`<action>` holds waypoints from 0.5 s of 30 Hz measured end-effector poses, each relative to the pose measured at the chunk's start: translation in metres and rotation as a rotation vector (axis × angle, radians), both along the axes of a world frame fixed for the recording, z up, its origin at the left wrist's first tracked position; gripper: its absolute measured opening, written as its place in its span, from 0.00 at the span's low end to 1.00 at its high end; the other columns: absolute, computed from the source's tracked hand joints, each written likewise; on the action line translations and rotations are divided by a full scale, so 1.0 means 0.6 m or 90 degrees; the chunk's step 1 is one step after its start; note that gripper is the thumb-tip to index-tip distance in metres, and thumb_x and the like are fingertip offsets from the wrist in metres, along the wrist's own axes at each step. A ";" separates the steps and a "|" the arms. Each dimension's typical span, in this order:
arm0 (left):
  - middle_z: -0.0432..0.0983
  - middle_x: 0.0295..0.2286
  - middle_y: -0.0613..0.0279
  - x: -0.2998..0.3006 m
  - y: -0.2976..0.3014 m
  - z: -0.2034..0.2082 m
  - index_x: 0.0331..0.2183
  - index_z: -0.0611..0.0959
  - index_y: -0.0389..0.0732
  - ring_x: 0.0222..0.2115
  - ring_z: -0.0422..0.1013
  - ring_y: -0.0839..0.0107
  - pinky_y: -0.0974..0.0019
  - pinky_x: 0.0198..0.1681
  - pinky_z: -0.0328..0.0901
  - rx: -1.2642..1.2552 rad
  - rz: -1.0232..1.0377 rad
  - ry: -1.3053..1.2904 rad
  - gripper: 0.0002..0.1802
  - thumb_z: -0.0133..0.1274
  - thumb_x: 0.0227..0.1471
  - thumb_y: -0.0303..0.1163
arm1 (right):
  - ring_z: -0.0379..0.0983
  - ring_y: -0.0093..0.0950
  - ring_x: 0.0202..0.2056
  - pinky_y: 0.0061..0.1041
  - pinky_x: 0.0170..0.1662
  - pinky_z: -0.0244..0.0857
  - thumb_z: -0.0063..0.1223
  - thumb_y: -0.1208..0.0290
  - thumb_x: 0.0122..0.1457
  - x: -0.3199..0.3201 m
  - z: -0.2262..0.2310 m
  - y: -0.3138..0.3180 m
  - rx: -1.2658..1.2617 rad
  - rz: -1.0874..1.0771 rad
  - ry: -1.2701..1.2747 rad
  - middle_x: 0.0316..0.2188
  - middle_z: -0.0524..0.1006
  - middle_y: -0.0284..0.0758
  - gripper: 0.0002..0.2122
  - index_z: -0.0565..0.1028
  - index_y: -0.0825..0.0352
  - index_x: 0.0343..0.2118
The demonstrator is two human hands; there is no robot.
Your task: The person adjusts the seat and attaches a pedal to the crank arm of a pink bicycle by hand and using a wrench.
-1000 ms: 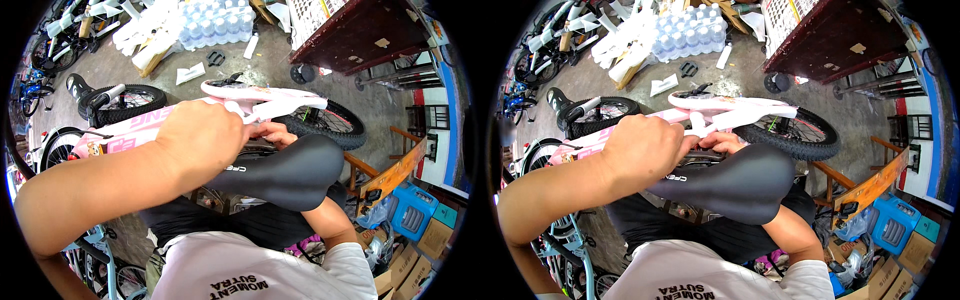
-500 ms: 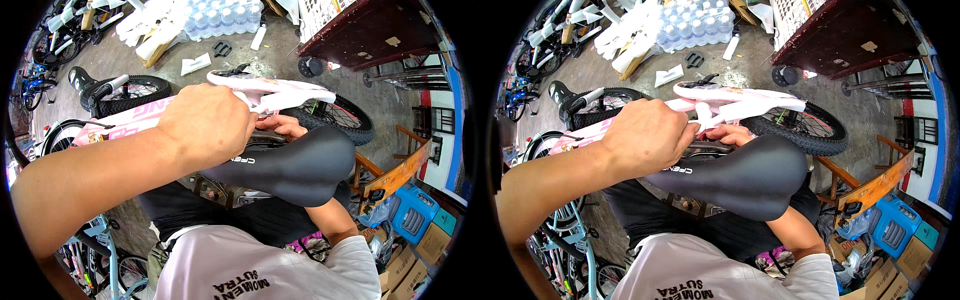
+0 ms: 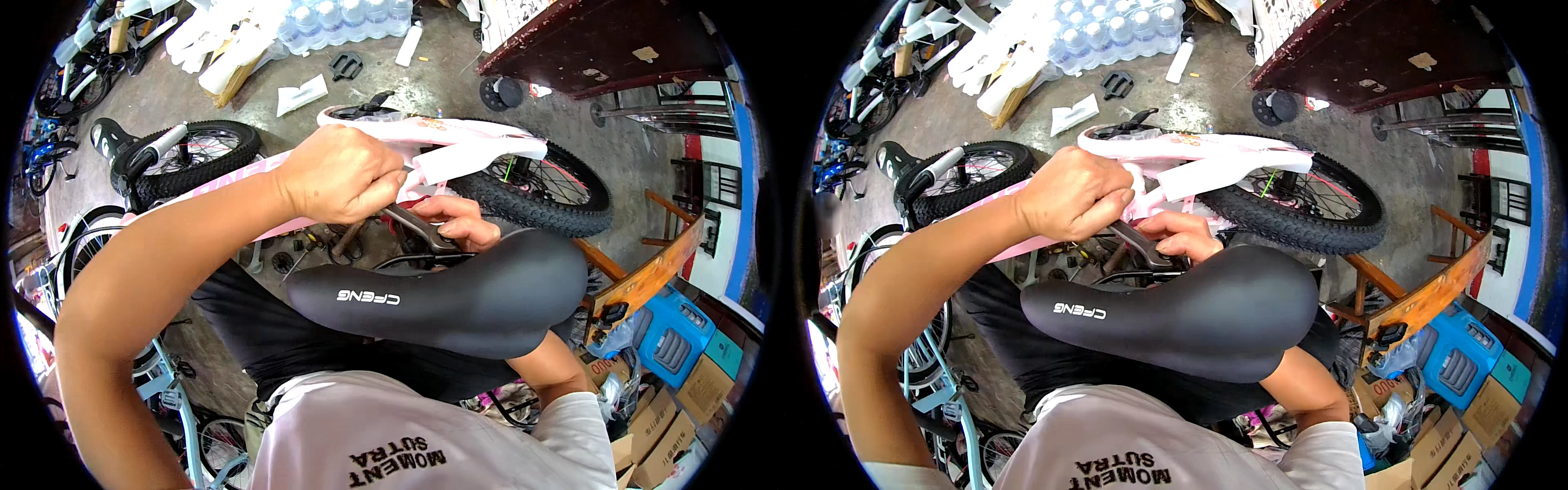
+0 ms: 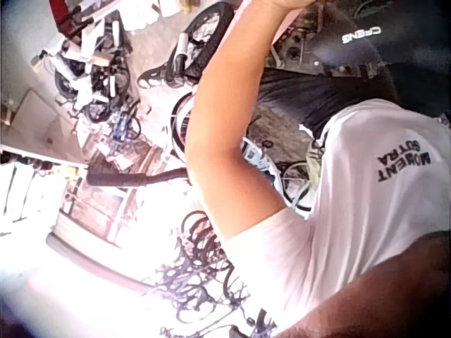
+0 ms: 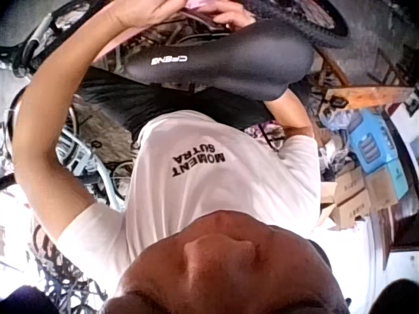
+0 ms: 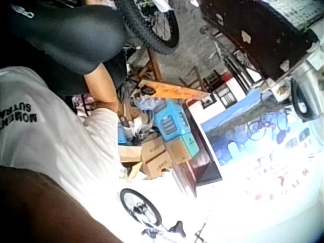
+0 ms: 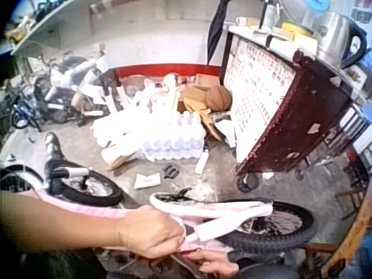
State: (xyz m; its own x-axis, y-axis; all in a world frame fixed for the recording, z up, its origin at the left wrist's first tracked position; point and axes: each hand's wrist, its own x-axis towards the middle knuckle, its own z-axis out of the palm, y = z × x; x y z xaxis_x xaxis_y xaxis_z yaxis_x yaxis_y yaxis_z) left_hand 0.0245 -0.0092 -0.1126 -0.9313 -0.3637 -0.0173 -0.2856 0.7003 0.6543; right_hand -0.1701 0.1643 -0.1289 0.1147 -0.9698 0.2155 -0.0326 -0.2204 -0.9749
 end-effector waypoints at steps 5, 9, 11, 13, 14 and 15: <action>0.71 0.19 0.51 0.007 0.014 -0.002 0.22 0.76 0.39 0.23 0.72 0.47 0.49 0.27 0.66 -0.069 0.033 0.057 0.16 0.48 0.59 0.36 | 0.69 0.40 0.57 0.40 0.62 0.59 0.72 0.75 0.48 0.006 -0.008 -0.005 -0.039 0.016 -0.054 0.55 0.72 0.47 0.28 0.68 0.65 0.50; 0.74 0.18 0.49 0.027 0.003 0.041 0.21 0.80 0.40 0.22 0.74 0.46 0.47 0.27 0.67 -0.029 0.057 -0.050 0.19 0.49 0.60 0.39 | 0.69 0.41 0.57 0.41 0.63 0.57 0.74 0.75 0.46 0.010 0.002 -0.005 -0.013 0.017 -0.033 0.54 0.72 0.46 0.30 0.67 0.64 0.51; 0.76 0.17 0.48 0.027 0.018 0.084 0.22 0.82 0.40 0.21 0.75 0.45 0.47 0.27 0.69 -0.024 0.073 -0.106 0.20 0.49 0.61 0.40 | 0.70 0.41 0.56 0.41 0.63 0.57 0.74 0.75 0.46 0.012 -0.007 -0.003 -0.059 -0.020 -0.031 0.53 0.72 0.46 0.32 0.66 0.64 0.53; 0.77 0.18 0.48 0.025 0.042 0.122 0.22 0.83 0.40 0.21 0.76 0.45 0.46 0.28 0.71 -0.089 0.107 -0.261 0.21 0.49 0.61 0.42 | 0.71 0.40 0.56 0.40 0.63 0.59 0.74 0.76 0.46 0.008 0.007 -0.007 -0.063 0.001 -0.024 0.54 0.71 0.46 0.32 0.66 0.63 0.54; 0.78 0.18 0.47 0.023 0.054 0.147 0.21 0.83 0.39 0.22 0.76 0.45 0.45 0.28 0.71 -0.088 0.129 -0.270 0.23 0.49 0.62 0.43 | 0.71 0.40 0.56 0.40 0.63 0.60 0.74 0.76 0.46 0.007 0.015 -0.011 -0.069 0.013 -0.018 0.54 0.71 0.46 0.33 0.66 0.63 0.55; 0.76 0.16 0.48 0.024 0.070 0.157 0.19 0.82 0.39 0.19 0.76 0.47 0.47 0.25 0.71 -0.138 0.145 -0.281 0.23 0.52 0.61 0.43 | 0.71 0.39 0.57 0.39 0.63 0.62 0.74 0.76 0.46 0.006 0.020 -0.013 -0.075 0.025 -0.012 0.54 0.71 0.46 0.33 0.66 0.63 0.55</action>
State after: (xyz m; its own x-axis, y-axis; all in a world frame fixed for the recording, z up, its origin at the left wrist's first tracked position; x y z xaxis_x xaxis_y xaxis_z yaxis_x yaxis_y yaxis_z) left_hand 0.0387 0.0326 -0.0182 -0.7495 -0.5941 -0.2920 -0.6612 0.6939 0.2852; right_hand -0.1666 0.1562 -0.1169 0.1473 -0.9325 0.3297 -0.0042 -0.3340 -0.9426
